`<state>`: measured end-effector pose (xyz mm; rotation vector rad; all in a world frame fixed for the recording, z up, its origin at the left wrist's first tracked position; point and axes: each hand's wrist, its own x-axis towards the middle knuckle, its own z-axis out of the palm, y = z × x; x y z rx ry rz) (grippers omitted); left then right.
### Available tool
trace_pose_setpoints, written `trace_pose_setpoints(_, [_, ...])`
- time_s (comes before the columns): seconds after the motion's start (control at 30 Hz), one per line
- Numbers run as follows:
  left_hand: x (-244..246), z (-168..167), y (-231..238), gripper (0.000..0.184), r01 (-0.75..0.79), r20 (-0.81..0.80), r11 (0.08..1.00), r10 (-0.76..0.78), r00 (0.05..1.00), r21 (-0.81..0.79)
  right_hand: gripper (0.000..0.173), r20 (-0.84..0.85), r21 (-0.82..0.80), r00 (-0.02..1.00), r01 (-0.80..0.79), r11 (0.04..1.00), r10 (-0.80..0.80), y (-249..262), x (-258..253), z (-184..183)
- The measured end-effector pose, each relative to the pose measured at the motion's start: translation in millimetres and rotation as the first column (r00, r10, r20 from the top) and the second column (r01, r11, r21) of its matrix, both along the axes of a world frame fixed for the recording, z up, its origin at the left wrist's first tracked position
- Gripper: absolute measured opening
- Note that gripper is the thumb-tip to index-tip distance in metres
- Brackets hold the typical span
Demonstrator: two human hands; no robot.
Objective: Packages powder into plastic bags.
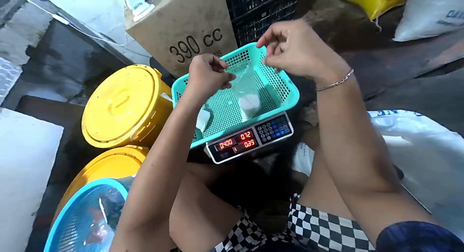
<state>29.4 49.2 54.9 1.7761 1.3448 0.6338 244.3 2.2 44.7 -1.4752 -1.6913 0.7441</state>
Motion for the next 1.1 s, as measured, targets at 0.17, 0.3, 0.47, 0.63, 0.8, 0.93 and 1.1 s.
trace_pose_setpoints(0.17, [-0.3, 5.0, 3.3, 0.033, 0.009, -0.072, 1.0, -0.009, 0.997, 0.013, 0.06, 0.127, -0.153, 0.967, -0.202, 0.967, 0.221, 10.6, -9.1, -23.8])
trace_pose_setpoints(0.3, [-1.3, 9.4, 4.3, 0.031, 0.01, -0.113, 0.998, -0.004, 0.994, 0.058, 0.018, 0.095, 0.087, 0.98, -0.181, 0.98, 0.172, 20.6, -27.8, -38.6])
trace_pose_setpoints(0.47, [-11.2, 26.8, -6.0, 0.023, 0.038, -0.137, 0.992, -0.021, 0.99, 0.124, 0.021, 0.081, 0.116, 0.988, -0.138, 0.984, 0.129, 2.8, -30.2, -13.8])
trace_pose_setpoints(0.63, [-13.2, 15.4, 6.0, 0.027, 0.065, -0.128, 0.997, -0.06, 0.99, 0.033, 0.026, 0.174, 0.012, 0.973, -0.155, 0.988, 0.151, 8.0, -29.8, -21.3])
trace_pose_setpoints(0.8, [-15.0, 12.4, 4.4, 0.031, 0.104, -0.234, 0.994, -0.11, 0.966, -0.038, 0.026, 0.151, 0.007, 0.983, -0.108, 0.994, 0.105, 8.3, -28.5, -26.7])
trace_pose_setpoints(0.93, [-17.2, 13.7, 3.7, 0.027, 0.167, -0.111, 0.985, -0.172, 0.979, -0.054, 0.023, 0.137, 0.063, 0.987, -0.088, 0.994, 0.079, 1.6, -27.6, -19.9])
trace_pose_setpoints(1.1, [-18.3, 14.9, 6.3, 0.032, 0.138, -0.022, 0.989, -0.137, 0.99, 0.06, 0.021, 0.067, 0.148, 0.997, -0.054, 0.987, 0.045, 0.4, -25.2, -23.1])
